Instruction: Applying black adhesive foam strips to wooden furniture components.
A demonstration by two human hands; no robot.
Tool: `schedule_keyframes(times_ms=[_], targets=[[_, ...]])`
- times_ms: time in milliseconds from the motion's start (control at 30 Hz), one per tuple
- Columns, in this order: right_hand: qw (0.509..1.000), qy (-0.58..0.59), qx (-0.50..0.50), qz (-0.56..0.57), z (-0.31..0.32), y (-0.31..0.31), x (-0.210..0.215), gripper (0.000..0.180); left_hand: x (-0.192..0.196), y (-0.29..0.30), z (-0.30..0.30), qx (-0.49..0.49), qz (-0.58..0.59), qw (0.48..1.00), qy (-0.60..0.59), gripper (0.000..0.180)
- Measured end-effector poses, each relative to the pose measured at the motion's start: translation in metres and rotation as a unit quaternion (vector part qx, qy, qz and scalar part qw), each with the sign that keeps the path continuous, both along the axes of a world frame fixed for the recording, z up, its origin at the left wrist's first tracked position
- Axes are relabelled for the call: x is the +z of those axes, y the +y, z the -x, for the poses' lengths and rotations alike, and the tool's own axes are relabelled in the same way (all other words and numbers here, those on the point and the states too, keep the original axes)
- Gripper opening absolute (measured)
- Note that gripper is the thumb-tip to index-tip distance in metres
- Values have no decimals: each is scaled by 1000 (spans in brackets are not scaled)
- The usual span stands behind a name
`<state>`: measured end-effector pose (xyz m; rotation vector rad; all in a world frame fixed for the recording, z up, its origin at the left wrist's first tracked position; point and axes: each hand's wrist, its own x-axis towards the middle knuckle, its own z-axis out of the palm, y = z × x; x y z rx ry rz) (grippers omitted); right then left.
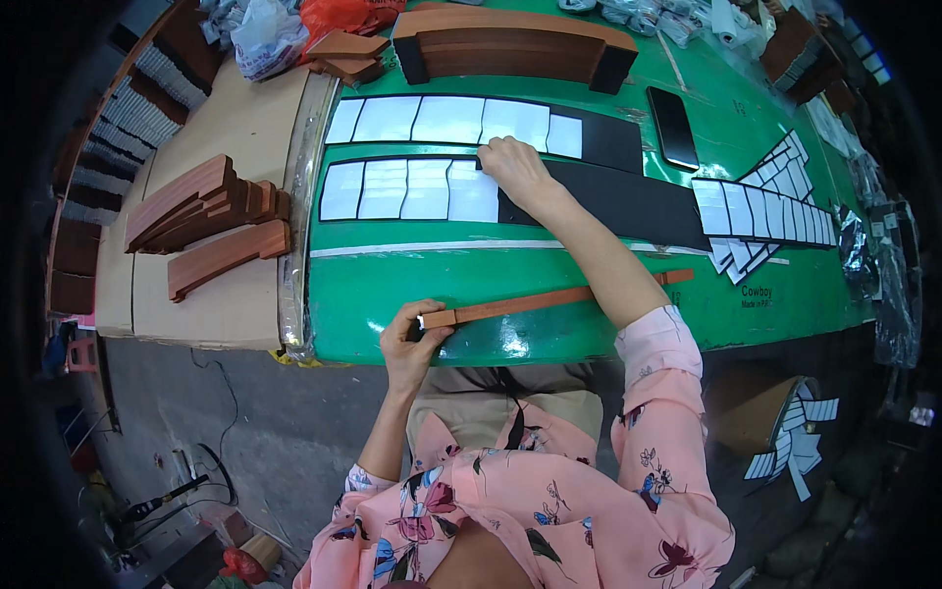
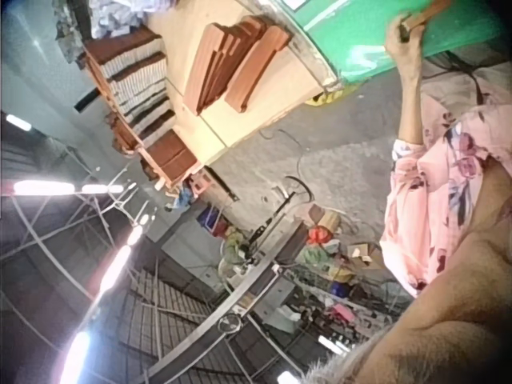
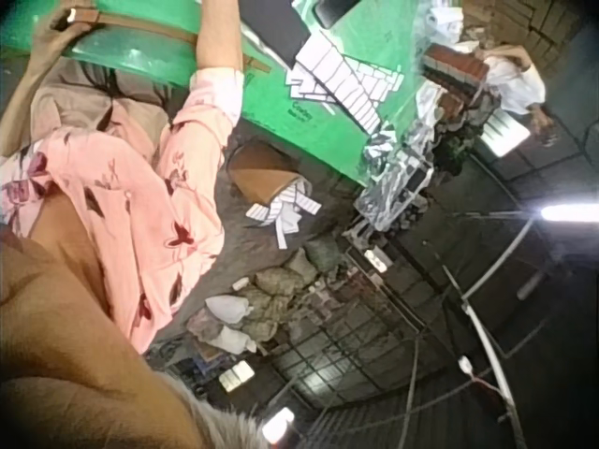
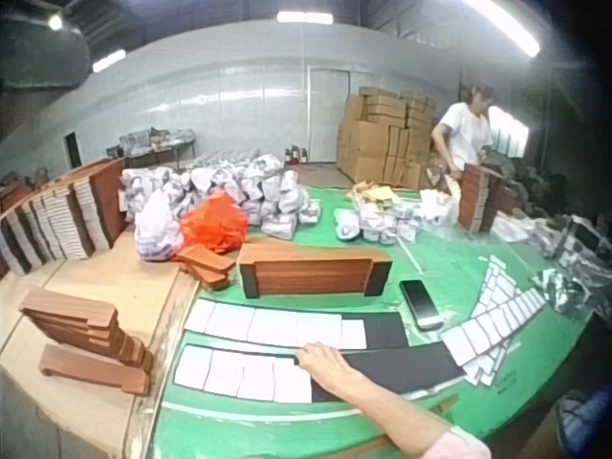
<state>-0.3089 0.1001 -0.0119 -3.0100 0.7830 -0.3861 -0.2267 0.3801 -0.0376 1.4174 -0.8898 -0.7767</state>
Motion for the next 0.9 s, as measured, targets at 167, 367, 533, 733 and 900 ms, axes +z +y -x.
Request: schedule_keyframes(times_ms=[167,367,533,733,900], targets=[[995,-42,33,87,1,8,-14,6,-2,1,1,12,68,997,-46,33],[991,-102,-52,65,1,8,-21,7,-4,0,4,19,57,996,-70,33],[794,-315,-237,-463,17,-19,-1,26,-5,-4,3,31,36,997,-60,31],[675,-279,-109,-674,53,76,62,26,-7,-4,-1,50,52,997,-38,29],[634,-279,-53,-720,68,138,67,26,-7,-4,-1,37,57,997,-31,28]])
